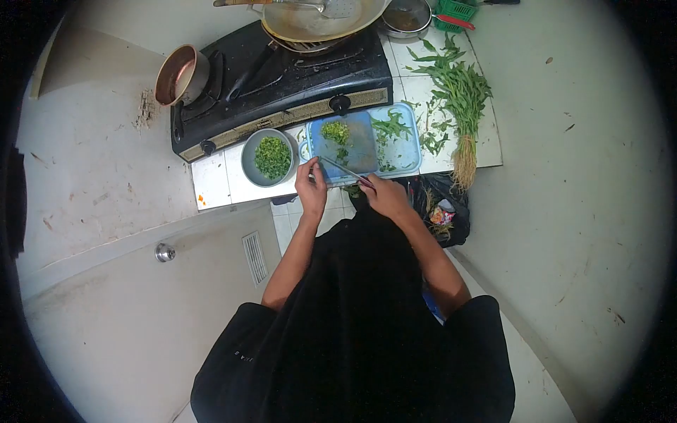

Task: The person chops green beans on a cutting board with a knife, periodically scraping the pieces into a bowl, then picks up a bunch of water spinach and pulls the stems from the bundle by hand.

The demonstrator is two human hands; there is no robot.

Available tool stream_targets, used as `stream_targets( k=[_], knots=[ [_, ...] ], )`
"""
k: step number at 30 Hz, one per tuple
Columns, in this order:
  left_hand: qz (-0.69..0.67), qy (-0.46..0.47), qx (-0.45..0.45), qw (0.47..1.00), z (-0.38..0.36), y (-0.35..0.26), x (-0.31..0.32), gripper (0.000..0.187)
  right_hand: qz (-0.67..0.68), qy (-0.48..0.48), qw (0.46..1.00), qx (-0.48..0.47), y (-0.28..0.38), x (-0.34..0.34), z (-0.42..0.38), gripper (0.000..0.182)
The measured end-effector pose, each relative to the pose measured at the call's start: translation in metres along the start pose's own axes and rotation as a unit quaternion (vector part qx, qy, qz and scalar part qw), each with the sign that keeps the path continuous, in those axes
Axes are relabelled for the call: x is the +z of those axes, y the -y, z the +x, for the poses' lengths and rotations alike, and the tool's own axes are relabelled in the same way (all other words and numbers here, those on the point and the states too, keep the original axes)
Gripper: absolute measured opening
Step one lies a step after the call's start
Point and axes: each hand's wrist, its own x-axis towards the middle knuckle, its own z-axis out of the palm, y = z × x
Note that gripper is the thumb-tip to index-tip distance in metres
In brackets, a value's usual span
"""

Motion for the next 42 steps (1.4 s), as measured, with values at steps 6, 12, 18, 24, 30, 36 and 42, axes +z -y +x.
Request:
stream_targets(
  k=[6,12,18,24,30,36,42],
  knots=[
    [-0.015,0.017,-0.015,1.0,-0.006,0.007,-0.001,0.02,-0.07,0.081,0.994,-0.028,-0.024,-0.014,0.02,0.025],
    [0.003,0.025,-0.01,1.0,-0.01,0.014,-0.004,0.019,-0.091,0.051,0.994,-0.036,-0.022,-0.02,0.07,0.025],
    [-0.003,0.035,-0.024,0.999,-0.01,0.008,-0.003,0.018,-0.075,0.048,0.995,-0.038,-0.014,-0.022,0.075,0.024],
    [0.014,0.059,0.042,0.997,0.013,-0.004,0.016,0.018,0.065,-0.056,0.996,0.02,-0.025,-0.01,0.017,0.027],
    [0.03,0.263,0.093,0.96,0.06,-0.045,0.069,0.016,0.135,-0.184,0.969,0.096,-0.031,0.006,-0.035,0.028],
    [0.132,0.331,0.178,0.917,0.087,-0.063,0.137,0.02,0.216,-0.199,0.944,0.153,-0.035,0.014,-0.056,0.027],
    [0.285,0.345,0.233,0.863,0.094,-0.04,0.176,0.02,0.214,-0.233,0.937,0.148,-0.044,0.016,-0.059,0.025]
  ],
)
